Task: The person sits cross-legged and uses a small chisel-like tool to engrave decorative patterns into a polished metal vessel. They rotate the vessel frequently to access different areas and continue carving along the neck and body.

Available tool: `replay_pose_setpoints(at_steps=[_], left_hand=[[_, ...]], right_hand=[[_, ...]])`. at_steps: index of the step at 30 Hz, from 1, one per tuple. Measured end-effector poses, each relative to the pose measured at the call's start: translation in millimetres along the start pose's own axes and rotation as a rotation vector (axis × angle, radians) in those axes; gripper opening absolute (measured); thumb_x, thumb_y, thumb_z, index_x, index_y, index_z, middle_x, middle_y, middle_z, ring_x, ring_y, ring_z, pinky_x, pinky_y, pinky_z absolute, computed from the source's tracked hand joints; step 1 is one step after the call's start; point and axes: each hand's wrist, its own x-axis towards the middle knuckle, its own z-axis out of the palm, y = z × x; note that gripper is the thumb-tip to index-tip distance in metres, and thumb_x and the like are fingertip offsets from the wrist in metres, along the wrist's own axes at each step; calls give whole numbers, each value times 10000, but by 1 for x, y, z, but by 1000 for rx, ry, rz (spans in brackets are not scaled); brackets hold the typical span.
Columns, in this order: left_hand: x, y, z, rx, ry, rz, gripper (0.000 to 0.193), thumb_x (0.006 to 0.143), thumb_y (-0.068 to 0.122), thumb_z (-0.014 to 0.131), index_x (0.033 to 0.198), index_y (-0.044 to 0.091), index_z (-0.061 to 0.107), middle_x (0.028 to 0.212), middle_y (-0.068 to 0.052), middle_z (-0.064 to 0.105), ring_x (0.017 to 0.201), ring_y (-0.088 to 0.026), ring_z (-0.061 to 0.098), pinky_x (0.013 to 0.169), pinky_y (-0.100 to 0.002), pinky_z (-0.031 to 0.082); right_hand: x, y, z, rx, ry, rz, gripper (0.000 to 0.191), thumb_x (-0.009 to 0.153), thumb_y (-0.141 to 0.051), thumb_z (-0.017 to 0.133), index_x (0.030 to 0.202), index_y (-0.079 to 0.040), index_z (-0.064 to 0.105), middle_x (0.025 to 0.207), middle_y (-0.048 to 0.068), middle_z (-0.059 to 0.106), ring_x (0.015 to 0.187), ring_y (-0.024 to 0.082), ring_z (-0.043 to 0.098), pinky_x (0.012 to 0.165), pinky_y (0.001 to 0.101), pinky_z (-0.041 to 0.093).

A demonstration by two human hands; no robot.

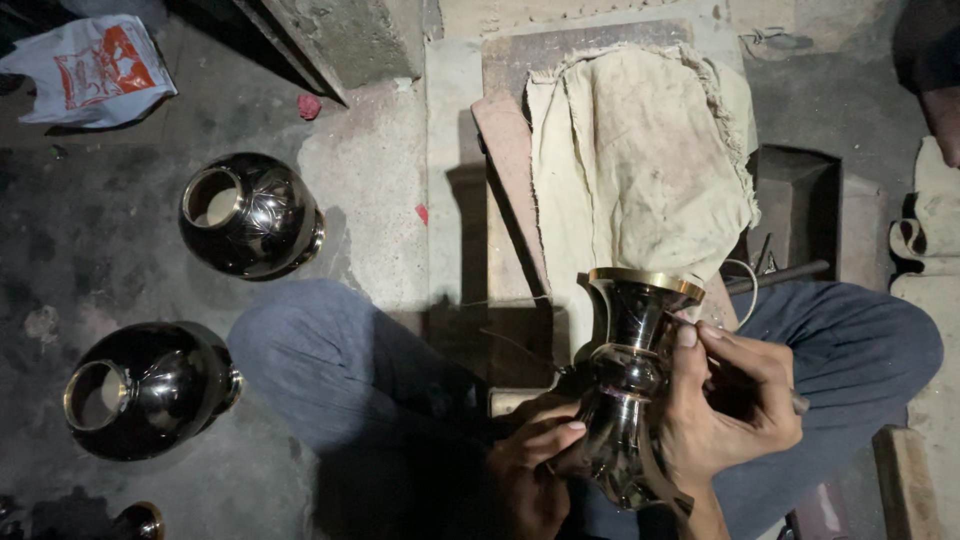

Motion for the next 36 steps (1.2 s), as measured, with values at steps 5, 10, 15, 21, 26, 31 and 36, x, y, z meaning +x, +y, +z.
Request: replay_pose_setpoints(at_steps=[5, 10, 15, 21, 26, 31, 36], left_hand=[[-1, -3, 6, 67, 82, 14, 165, 1083, 143, 560, 1228, 127, 638, 1170, -188, 766, 1092, -318, 803, 883, -392, 663], [-3, -1, -3, 84, 10, -4, 327, 986, -53, 524, 1241, 123, 627, 1193, -216, 747, 1062, -337, 794, 868, -393, 652], [0, -6, 2, 55, 37, -13, 370, 931, -86, 550, 1235, 114, 618, 1161, -217, 752, 1011, -309, 817, 782, -362, 678], [2, -2, -4, 70, -24, 19, 379, 957, -111, 551, 1266, 103, 594, 1204, -210, 731, 1099, -308, 786, 857, -376, 672], [5, 1, -8, -44, -40, 9, 432, 886, -127, 523, 1261, 78, 590, 1198, -237, 707, 1075, -321, 772, 857, -385, 654], [2, -1, 2, 8, 57, -29, 329, 980, -80, 620, 1247, 114, 614, 1167, -195, 760, 1030, -295, 818, 806, -353, 685], [2, -1, -2, 111, 4, 1, 340, 976, -62, 606, 1265, 117, 607, 1166, -198, 746, 1050, -320, 795, 827, -368, 664]], right_hand=[[0, -2, 2, 43, 37, 112, 133, 1029, 46, 809, 1007, 37, 678, 989, 93, 668, 652, 32, 543, 573, 152, 396], [4, -9, 0, -34, -14, 18, 140, 1056, 50, 815, 1026, 47, 678, 1018, 103, 674, 757, 57, 609, 647, 161, 458], [10, -22, 0, -21, -57, 24, 125, 1002, 29, 811, 989, 34, 687, 1003, 107, 689, 787, 66, 642, 662, 165, 493], [12, -25, 5, 11, 55, 234, 104, 900, 27, 788, 932, 18, 689, 928, 98, 683, 626, 46, 530, 572, 149, 399], [13, -23, -7, -132, -141, -102, 108, 1014, 78, 808, 1003, 44, 706, 982, 128, 720, 830, 101, 673, 750, 181, 517], [12, -29, -4, -57, -69, 106, 105, 958, 59, 803, 991, 35, 706, 943, 110, 698, 689, 49, 582, 616, 151, 431], [15, -31, -2, -74, -17, 210, 116, 877, 60, 796, 938, 37, 701, 897, 125, 682, 645, 63, 543, 581, 172, 398]])
